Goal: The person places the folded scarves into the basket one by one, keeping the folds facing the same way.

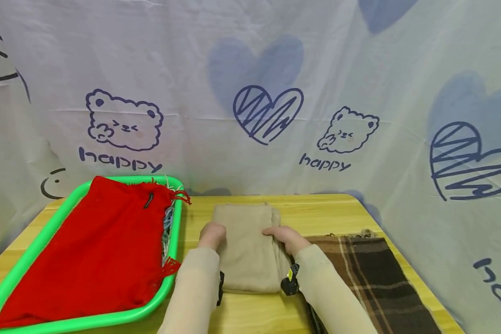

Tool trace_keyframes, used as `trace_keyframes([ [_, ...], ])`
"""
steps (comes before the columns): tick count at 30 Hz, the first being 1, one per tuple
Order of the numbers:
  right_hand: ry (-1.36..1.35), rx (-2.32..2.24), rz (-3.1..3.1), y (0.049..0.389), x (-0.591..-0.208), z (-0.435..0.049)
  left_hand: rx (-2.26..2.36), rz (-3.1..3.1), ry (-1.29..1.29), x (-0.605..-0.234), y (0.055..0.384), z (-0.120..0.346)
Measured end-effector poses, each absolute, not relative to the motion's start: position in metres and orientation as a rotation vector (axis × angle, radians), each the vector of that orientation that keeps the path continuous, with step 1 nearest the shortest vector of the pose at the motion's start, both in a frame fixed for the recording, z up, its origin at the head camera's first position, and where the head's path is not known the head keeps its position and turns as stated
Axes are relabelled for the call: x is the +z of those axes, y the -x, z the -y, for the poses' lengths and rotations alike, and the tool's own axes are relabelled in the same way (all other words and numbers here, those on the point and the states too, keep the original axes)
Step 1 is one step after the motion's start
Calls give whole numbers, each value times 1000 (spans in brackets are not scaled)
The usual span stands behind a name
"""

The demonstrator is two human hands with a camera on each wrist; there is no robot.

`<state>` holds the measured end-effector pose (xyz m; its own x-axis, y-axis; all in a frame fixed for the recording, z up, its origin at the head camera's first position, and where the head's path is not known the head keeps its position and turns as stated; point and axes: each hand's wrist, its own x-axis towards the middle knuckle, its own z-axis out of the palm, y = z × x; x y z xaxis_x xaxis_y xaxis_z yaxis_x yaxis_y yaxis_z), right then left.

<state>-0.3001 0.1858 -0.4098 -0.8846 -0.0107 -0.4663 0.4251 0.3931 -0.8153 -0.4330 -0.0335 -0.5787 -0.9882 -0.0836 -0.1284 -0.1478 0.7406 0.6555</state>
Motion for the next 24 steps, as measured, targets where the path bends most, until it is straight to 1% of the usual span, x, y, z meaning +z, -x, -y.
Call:
trace_keyframes([
  [1,-360,-1516,-2228,300,-409,-185,1047,-2853,166,-580,434,35],
  [3,-363,-1580,-2143,299,-406,-182,1000,-2890,135,-598,450,37],
  [9,-358,-1725,-1940,299,-403,-182,809,-2953,61,-698,547,41],
  [11,-353,-1723,-1937,300,-402,-184,697,-2985,9,-721,572,40],
  [13,-340,-1707,-1939,300,-398,-187,621,-3009,-8,-730,589,36],
  [15,-331,-1689,-1963,301,-393,-189,569,-3025,-23,-730,599,32],
  [17,-323,-1681,-1980,302,-386,-192,634,-3020,27,-718,599,26],
  [21,-305,-1655,-2030,305,-374,-196,716,-3027,62,-676,591,17],
  [24,-291,-1645,-2040,314,-371,-201,524,-3058,-41,-642,586,13],
])
